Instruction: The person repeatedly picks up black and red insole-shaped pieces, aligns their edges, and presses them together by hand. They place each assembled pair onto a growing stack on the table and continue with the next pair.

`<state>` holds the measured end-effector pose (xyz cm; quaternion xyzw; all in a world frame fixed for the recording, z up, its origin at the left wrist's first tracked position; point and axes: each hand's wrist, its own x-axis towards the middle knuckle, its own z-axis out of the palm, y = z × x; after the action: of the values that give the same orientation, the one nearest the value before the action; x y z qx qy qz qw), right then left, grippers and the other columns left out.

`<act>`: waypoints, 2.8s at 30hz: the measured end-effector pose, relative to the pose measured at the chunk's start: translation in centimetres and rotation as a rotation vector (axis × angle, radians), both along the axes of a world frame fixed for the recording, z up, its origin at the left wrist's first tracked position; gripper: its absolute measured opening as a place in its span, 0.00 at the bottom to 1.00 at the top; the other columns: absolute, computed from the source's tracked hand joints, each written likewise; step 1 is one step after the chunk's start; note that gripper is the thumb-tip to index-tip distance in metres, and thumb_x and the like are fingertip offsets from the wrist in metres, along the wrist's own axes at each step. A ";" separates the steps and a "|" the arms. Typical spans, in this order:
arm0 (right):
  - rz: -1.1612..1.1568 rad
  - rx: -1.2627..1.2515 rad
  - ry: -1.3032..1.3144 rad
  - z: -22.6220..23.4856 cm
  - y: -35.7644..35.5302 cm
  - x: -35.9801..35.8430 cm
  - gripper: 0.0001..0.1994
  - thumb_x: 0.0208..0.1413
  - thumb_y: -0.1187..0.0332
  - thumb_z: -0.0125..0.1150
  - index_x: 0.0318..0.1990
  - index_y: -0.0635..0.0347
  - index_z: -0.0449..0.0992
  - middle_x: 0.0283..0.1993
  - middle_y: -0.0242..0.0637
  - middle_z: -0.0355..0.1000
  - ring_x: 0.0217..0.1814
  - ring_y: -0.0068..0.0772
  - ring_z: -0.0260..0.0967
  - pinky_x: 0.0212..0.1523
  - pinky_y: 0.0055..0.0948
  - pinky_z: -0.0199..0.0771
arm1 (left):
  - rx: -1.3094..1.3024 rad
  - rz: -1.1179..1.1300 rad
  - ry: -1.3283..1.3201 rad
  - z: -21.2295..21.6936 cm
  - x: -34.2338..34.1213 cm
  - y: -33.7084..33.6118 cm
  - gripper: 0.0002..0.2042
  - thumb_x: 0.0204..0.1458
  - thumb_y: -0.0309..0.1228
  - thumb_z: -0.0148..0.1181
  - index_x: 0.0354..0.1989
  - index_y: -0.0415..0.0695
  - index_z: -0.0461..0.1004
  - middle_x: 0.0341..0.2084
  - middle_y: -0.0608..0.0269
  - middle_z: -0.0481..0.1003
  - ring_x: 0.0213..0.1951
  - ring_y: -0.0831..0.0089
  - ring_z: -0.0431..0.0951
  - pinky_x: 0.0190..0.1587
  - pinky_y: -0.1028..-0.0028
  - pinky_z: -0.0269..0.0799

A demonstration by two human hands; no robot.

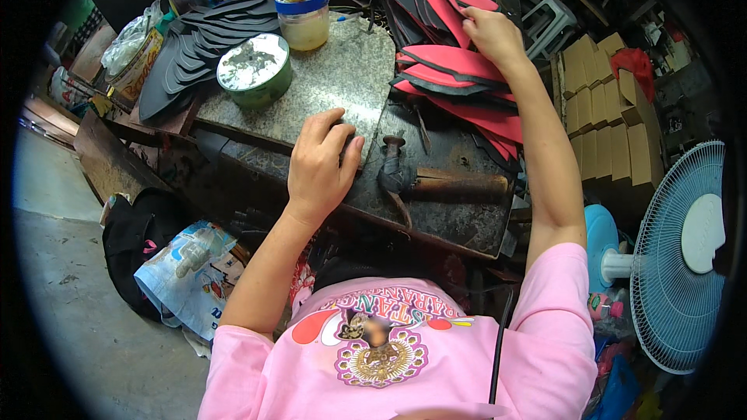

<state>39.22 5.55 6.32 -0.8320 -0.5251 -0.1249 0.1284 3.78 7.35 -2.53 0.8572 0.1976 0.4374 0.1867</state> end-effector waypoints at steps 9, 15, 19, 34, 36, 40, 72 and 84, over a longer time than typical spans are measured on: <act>0.118 0.769 0.642 -2.1 -10.5 -7.1 0.12 0.62 0.71 0.55 0.50 0.64 0.79 0.29 0.36 0.78 0.22 0.23 0.77 0.28 0.23 0.75 | 0.034 0.029 -0.009 -0.2 0.2 -0.1 0.06 0.54 0.27 0.62 0.37 0.38 0.77 0.45 0.51 0.75 0.47 0.52 0.75 0.49 0.61 0.71; 0.248 1.051 0.636 -3.7 -8.8 -7.7 0.12 0.65 0.72 0.51 0.51 0.70 0.74 0.40 0.40 0.77 0.29 0.28 0.79 0.30 0.26 0.81 | 0.091 0.039 -0.007 -0.7 0.4 0.0 0.07 0.52 0.29 0.64 0.36 0.40 0.78 0.44 0.52 0.76 0.46 0.54 0.75 0.49 0.61 0.72; 0.247 1.099 1.029 -4.0 -6.2 -6.4 0.11 0.65 0.75 0.48 0.50 0.72 0.71 0.41 0.43 0.76 0.29 0.35 0.80 0.30 0.28 0.83 | -0.032 -0.018 -0.041 0.4 0.3 0.2 0.08 0.53 0.31 0.64 0.37 0.42 0.79 0.43 0.55 0.77 0.47 0.54 0.75 0.51 0.60 0.70; 0.232 1.034 1.034 -4.1 -6.6 -6.5 0.11 0.65 0.74 0.48 0.51 0.70 0.70 0.43 0.43 0.75 0.31 0.36 0.79 0.32 0.30 0.85 | 0.281 -0.172 0.464 3.6 14.3 0.2 0.39 0.56 0.59 0.54 0.69 0.42 0.60 0.70 0.50 0.57 0.71 0.54 0.56 0.70 0.52 0.53; 0.212 1.263 1.117 -3.2 -7.9 -6.5 0.11 0.65 0.75 0.48 0.52 0.69 0.69 0.46 0.44 0.74 0.32 0.37 0.79 0.33 0.31 0.85 | 0.244 -0.173 0.557 2.6 14.9 0.5 0.40 0.57 0.61 0.52 0.69 0.42 0.59 0.70 0.50 0.57 0.72 0.55 0.56 0.70 0.51 0.52; 0.361 1.468 1.201 -0.7 -12.0 -6.0 0.13 0.63 0.74 0.51 0.53 0.66 0.66 0.45 0.45 0.74 0.39 0.43 0.79 0.39 0.38 0.86 | 0.266 -0.137 0.482 1.2 15.3 1.0 0.44 0.55 0.65 0.49 0.70 0.41 0.57 0.71 0.50 0.56 0.72 0.56 0.54 0.70 0.51 0.51; 0.366 0.898 1.431 -8.4 -24.6 -22.9 0.20 0.64 0.55 0.60 0.45 0.67 0.77 0.35 0.42 0.78 0.32 0.33 0.77 0.30 0.29 0.79 | -1.092 -0.643 -0.037 4.0 -1.0 -12.6 0.09 0.61 0.29 0.58 0.43 0.35 0.76 0.26 0.64 0.78 0.29 0.83 0.77 0.33 0.79 0.74; 0.188 0.921 1.552 -8.1 -26.6 -23.0 0.13 0.61 0.67 0.61 0.44 0.71 0.77 0.35 0.47 0.77 0.28 0.36 0.76 0.28 0.31 0.78 | -0.786 -0.431 -0.074 3.1 -0.9 -12.1 0.05 0.59 0.27 0.60 0.39 0.38 0.76 0.28 0.64 0.77 0.28 0.78 0.78 0.31 0.78 0.74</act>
<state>16.27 -21.09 -1.78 -0.5024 -0.2550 0.2843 0.7757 2.88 -4.76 0.56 0.7266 0.1589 0.3106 0.5919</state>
